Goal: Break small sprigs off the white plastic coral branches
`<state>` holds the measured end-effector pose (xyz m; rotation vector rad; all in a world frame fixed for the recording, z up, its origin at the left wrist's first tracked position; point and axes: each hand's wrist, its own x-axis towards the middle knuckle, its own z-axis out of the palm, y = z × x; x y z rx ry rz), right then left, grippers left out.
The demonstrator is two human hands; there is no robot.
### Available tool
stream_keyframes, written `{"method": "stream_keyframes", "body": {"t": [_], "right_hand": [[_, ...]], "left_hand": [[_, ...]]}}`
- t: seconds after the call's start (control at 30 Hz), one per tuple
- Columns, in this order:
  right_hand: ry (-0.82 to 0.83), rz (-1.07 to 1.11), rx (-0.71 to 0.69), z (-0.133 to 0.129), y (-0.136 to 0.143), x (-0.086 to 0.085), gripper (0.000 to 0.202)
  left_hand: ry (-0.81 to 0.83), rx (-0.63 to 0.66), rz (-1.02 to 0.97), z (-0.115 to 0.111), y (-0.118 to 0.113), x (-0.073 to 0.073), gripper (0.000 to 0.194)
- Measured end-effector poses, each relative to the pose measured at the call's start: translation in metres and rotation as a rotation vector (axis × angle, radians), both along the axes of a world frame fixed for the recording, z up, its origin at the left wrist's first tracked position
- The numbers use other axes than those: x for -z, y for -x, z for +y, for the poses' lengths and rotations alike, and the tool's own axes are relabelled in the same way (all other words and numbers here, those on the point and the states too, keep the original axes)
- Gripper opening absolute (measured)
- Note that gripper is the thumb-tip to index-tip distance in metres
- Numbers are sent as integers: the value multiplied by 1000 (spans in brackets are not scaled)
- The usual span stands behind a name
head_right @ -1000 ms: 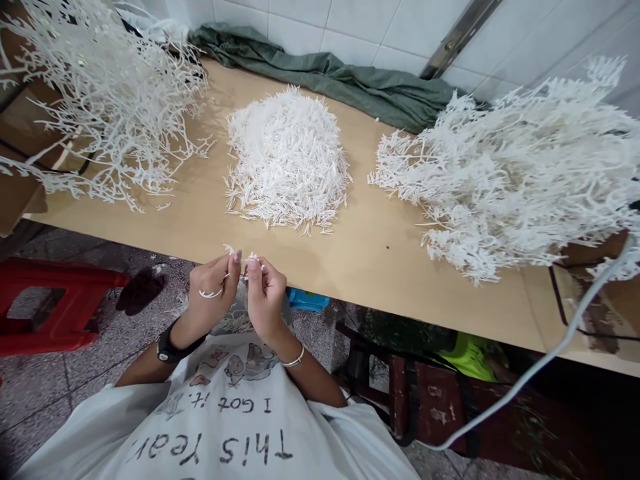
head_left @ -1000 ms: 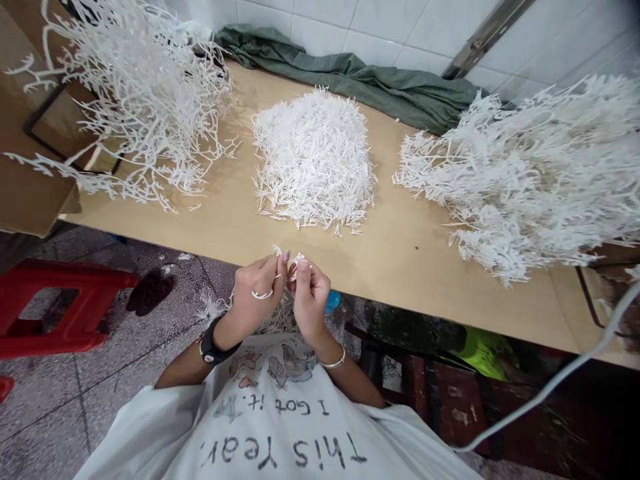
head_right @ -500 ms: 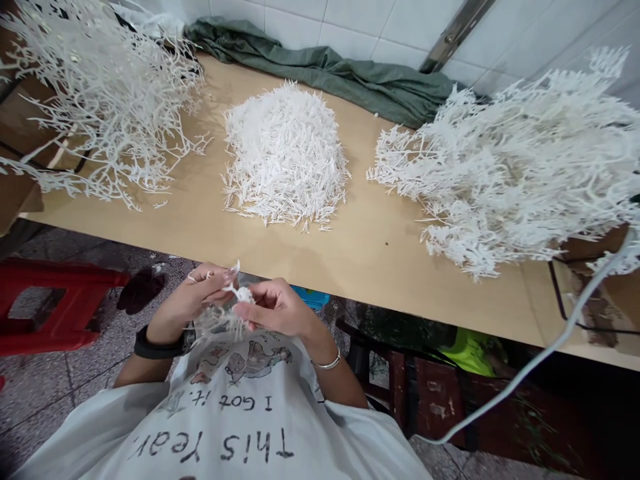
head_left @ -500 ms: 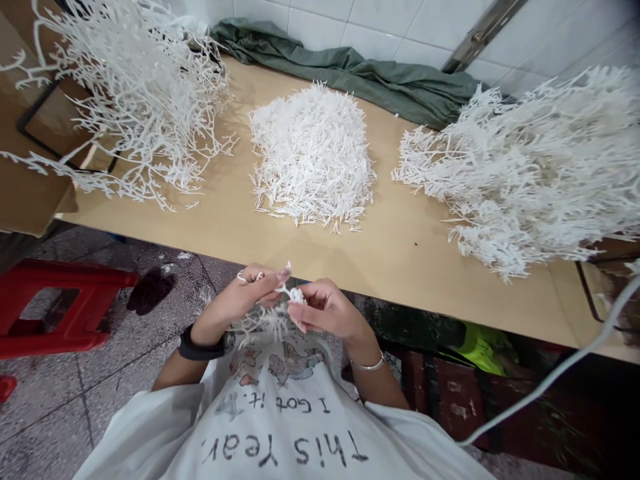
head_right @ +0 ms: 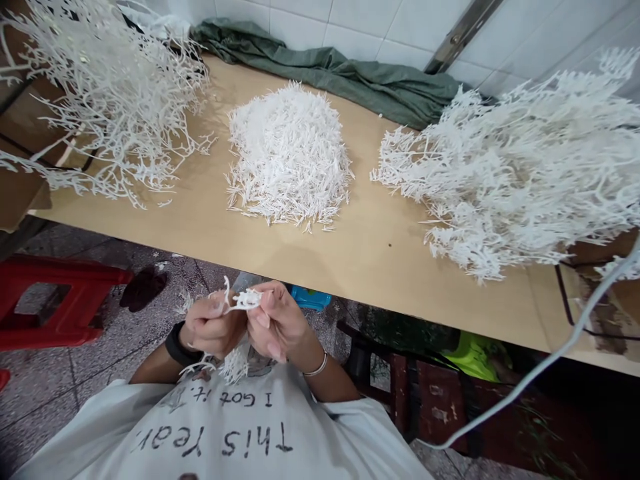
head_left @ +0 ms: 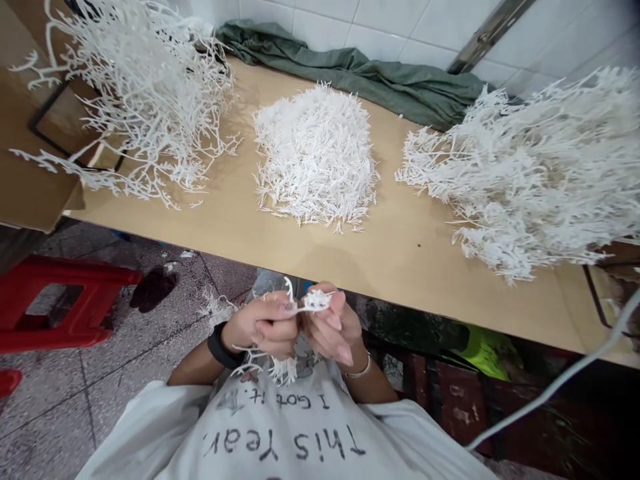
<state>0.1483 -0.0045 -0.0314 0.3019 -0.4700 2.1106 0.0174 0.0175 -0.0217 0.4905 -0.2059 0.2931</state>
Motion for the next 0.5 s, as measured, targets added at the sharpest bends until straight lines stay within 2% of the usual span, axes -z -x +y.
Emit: {"method": "stream_keyframes", "body": {"t": [0.1, 0.2, 0.33, 0.4, 0.5], "right_hand": [[50, -24, 80, 5, 5, -2, 40], [29, -4, 171, 11, 10, -5, 49], [10, -8, 195, 17, 12, -16, 53], [13, 14, 187, 20, 11, -22, 52], [14, 89, 174, 21, 10, -27, 47]], "left_hand": [[4, -130, -27, -1, -4, -4, 65], [-82, -290, 11, -5, -9, -9, 64], [-154, -417, -31, -6, -13, -15, 64], [-191, -458, -26, -6, -15, -14, 66], [-302, -523, 38, -5, -17, -2, 71]]}}
